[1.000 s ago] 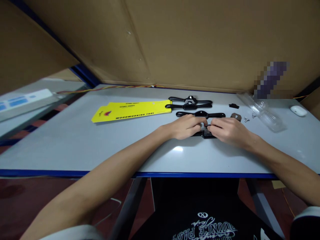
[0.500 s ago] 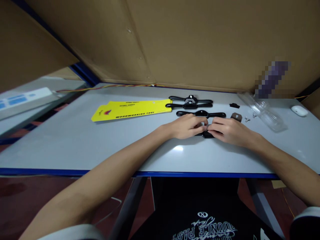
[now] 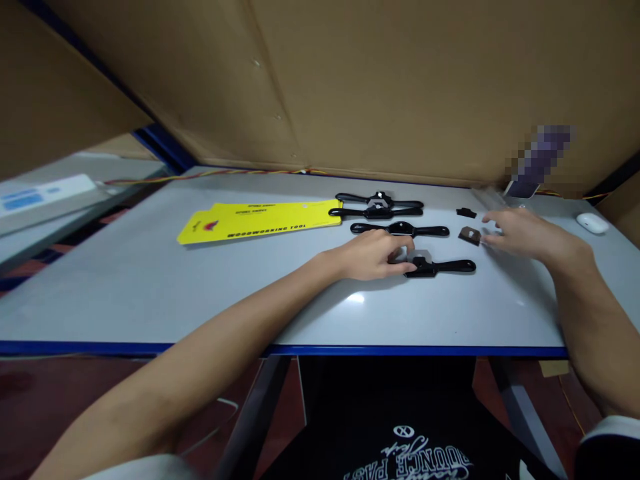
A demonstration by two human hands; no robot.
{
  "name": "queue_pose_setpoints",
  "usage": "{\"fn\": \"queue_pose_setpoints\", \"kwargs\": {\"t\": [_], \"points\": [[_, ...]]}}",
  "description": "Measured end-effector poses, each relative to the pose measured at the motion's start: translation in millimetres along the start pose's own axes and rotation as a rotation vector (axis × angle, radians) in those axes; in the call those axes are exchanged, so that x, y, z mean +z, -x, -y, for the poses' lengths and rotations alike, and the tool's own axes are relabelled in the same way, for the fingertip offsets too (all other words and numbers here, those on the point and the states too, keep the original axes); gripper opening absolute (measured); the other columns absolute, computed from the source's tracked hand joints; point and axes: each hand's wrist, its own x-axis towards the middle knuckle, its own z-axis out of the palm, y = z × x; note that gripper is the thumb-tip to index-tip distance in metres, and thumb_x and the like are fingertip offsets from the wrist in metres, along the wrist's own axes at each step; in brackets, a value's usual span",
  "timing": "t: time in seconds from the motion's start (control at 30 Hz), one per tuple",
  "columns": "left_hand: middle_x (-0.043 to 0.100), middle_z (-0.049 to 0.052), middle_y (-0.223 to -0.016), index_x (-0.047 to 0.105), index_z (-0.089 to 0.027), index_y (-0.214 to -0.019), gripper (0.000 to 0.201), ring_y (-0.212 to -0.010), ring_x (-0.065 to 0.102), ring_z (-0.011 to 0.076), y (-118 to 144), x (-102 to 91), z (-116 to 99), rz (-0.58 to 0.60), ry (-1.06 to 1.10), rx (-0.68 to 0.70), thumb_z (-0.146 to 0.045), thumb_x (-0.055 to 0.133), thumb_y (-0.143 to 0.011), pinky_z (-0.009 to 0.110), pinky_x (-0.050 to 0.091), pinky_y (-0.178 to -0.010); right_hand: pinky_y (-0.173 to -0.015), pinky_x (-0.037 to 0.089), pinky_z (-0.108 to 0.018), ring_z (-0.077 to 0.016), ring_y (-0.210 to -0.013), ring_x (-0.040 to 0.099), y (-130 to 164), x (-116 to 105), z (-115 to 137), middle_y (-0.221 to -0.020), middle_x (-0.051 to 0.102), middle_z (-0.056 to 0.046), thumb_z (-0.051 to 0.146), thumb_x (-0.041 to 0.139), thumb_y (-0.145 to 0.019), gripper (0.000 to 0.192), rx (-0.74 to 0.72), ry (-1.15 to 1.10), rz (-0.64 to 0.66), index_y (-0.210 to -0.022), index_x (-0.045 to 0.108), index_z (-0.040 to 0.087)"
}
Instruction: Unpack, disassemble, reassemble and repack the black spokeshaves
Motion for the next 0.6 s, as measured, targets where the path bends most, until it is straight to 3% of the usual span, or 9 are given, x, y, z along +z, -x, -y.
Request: {"fn": "queue_pose_setpoints", "kwargs": {"t": [0.1, 0.23, 0.43, 0.6], "points": [[0.065, 0.001, -0.074, 0.069, -0.017, -0.112, 0.043, -0.064, 0.054, 0.0187, 0.3, -0.7, -1.0, 0.007, -0.005, -0.010, -0.055, 0.054, -0.098, 0.033, 0.034, -0.067, -0.085, 0.055, -0.043, -0.0344, -0.105, 0.074, -2.1, -4.5, -13.5, -0.114, 0.081, -0.018, 0.030, 0.068, -0.095, 0.039, 0.000, -0.007, 0.084, -0.131, 0.077, 0.018], [0.065, 0.001, -0.074, 0.069, -0.017, -0.112, 0.043, -0.064, 0.054, 0.0191, 0.8, -1.7, -2.1, 0.015, -0.004, -0.003, -0.055, 0.053, -0.099, 0.033, 0.034, -0.066, -0.074, 0.050, -0.040, -0.0284, -0.085, 0.070, -6.2, -5.9, -19.2, -0.091, 0.080, -0.012, 0.029, 0.070, -0.093, 0.022, -0.013, -0.006, 0.170, -0.109, 0.082, 0.020], [0.068, 0.003, -0.076, 0.070, -0.017, -0.114, 0.044, -0.065, 0.056, 0.0193, 1.0, -0.8, -0.1, -0.002, -0.012, 0.017, -0.055, 0.053, -0.101, 0.033, 0.034, -0.066, -0.067, 0.045, -0.038, -0.0225, -0.069, 0.063, -13.1, 6.5, -15.5, -0.077, 0.075, -0.006, 0.024, 0.065, -0.093, 0.014, -0.088, -0.031, 0.085, -0.085, 0.076, 0.023], [0.068, 0.002, -0.075, 0.070, -0.017, -0.114, 0.042, -0.064, 0.057, 0.0193, 1.0, -0.3, 1.0, -0.005, -0.019, 0.036, -0.054, 0.052, -0.103, 0.032, 0.035, -0.066, -0.066, 0.042, -0.039, -0.0216, -0.064, 0.059, -8.2, 4.6, -6.5, -0.072, 0.071, -0.005, 0.023, 0.073, -0.088, 0.014, -0.068, -0.044, 0.068, -0.074, 0.070, 0.024]]}}
